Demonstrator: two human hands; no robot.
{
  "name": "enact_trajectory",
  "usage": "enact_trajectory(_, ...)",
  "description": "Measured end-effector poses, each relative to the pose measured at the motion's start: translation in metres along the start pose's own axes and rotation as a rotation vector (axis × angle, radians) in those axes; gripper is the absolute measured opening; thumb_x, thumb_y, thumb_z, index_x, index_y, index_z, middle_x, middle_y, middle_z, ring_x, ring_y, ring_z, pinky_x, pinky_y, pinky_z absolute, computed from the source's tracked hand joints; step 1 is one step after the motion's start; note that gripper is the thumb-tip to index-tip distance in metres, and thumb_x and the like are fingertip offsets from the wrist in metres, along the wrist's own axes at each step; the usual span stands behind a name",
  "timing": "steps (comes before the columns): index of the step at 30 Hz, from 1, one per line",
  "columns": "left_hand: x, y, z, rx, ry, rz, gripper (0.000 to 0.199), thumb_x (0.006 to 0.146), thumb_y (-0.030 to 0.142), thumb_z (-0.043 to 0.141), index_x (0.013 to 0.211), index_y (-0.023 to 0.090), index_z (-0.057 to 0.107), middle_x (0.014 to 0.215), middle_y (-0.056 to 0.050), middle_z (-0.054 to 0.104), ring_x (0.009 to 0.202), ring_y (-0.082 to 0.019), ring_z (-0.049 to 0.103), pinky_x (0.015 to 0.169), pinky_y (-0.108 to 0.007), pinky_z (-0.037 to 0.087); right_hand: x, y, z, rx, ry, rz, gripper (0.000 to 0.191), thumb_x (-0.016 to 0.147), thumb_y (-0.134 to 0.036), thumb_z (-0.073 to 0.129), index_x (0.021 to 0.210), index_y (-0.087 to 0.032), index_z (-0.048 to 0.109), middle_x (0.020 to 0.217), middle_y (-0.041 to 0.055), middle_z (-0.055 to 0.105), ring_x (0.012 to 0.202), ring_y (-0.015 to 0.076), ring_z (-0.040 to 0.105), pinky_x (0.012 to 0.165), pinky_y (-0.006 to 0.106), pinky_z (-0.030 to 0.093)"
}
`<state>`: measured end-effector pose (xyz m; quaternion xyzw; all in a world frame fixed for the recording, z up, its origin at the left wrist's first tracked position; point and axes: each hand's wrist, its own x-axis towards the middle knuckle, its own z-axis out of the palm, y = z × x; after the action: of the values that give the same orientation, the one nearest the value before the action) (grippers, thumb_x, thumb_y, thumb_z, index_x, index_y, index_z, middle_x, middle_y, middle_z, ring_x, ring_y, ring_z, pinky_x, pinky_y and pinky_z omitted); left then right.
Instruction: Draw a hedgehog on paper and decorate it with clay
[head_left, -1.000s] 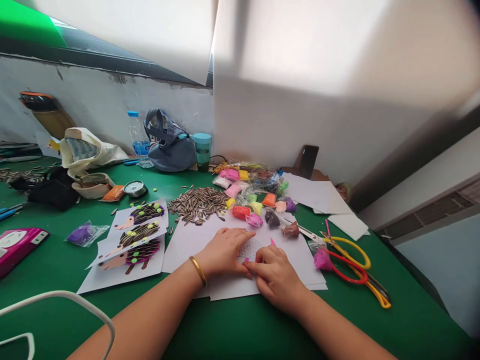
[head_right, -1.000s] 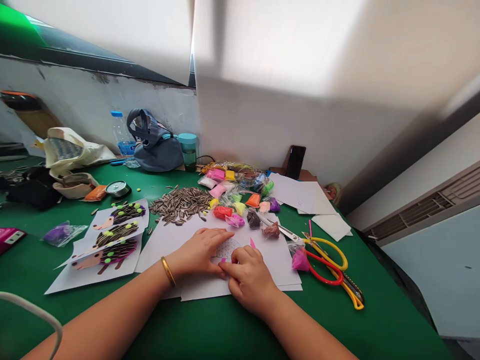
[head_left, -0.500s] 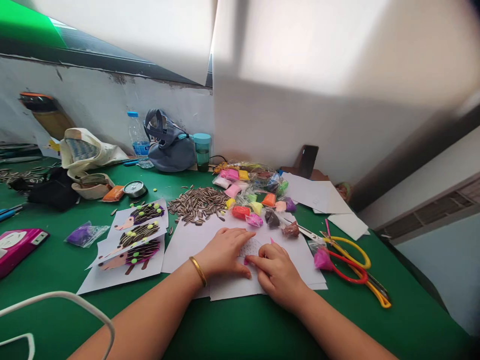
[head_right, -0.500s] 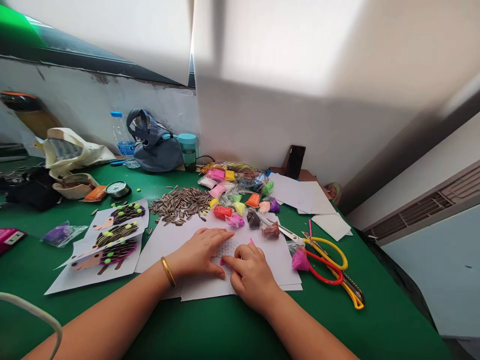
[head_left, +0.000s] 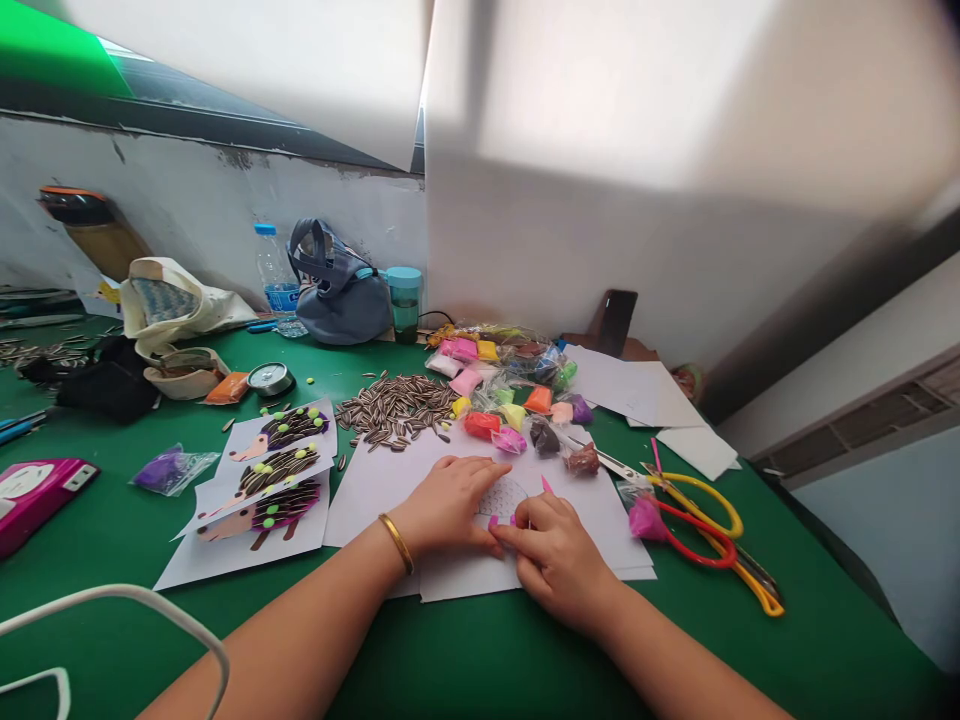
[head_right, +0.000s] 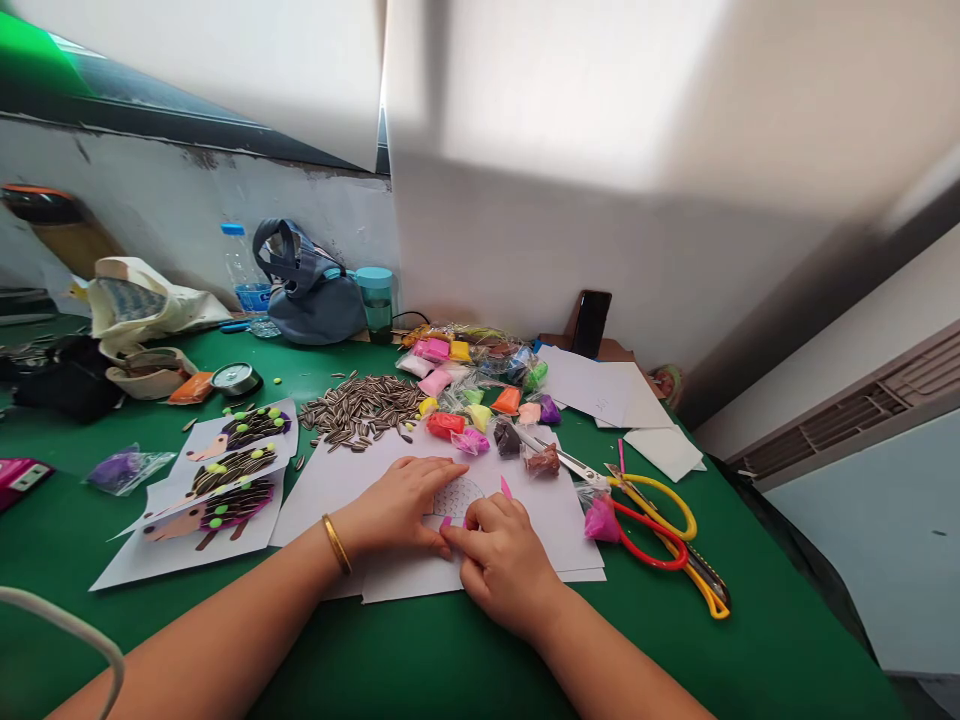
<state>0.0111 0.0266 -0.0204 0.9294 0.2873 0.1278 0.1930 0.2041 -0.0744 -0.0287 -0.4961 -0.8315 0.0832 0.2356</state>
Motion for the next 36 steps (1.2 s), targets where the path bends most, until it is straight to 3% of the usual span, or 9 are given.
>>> enact_trajectory(5,0.000,0.000,0.000,0.001,-0.008,-0.003,0.093,0.065,0.066,0.073,0.143,0.026,0.039,0.141,-0.011,0.052,0.132,-0.032,0.046,0.107,-0.048,0.032,-0.001,0.004,0.000,0.027,0.050,-0.015,0.042,0.079,-0.007,0.053,0.111,-0.029,0.070,0.091,0.0041,0.056,0.085,0.0204,0.050,0.087,0.042,0.038)
enact_trajectory(10,0.001,0.001,-0.001,-0.006,-0.027,-0.018,0.096,0.063,0.064,0.076,0.144,0.028,0.038,0.143,-0.010,0.051,0.133,-0.033,0.044,0.108,-0.049,0.031,-0.004,0.018,-0.004,0.052,0.184,0.066,0.039,0.082,-0.007,0.051,0.110,-0.023,0.071,0.087,0.0054,0.057,0.084,0.0204,0.051,0.077,0.036,0.041)
enact_trajectory(18,0.001,0.002,-0.002,-0.004,-0.036,-0.022,0.097,0.063,0.065,0.075,0.144,0.027,0.038,0.144,-0.011,0.050,0.133,-0.032,0.044,0.108,-0.050,0.031,-0.005,0.019,-0.004,-0.005,0.107,0.089,0.038,0.080,-0.007,0.053,0.104,-0.027,0.074,0.087,0.0046,0.058,0.084,0.0206,0.051,0.076,0.036,0.039)
enact_trajectory(36,0.001,0.003,-0.003,-0.009,-0.036,-0.032,0.096,0.062,0.062,0.077,0.143,0.028,0.038,0.144,-0.011,0.050,0.133,-0.032,0.044,0.109,-0.048,0.031,-0.005,0.013,-0.006,-0.021,0.125,0.056,0.036,0.081,-0.008,0.052,0.104,-0.025,0.074,0.086,0.0051,0.058,0.084,0.0200,0.050,0.079,0.037,0.039)
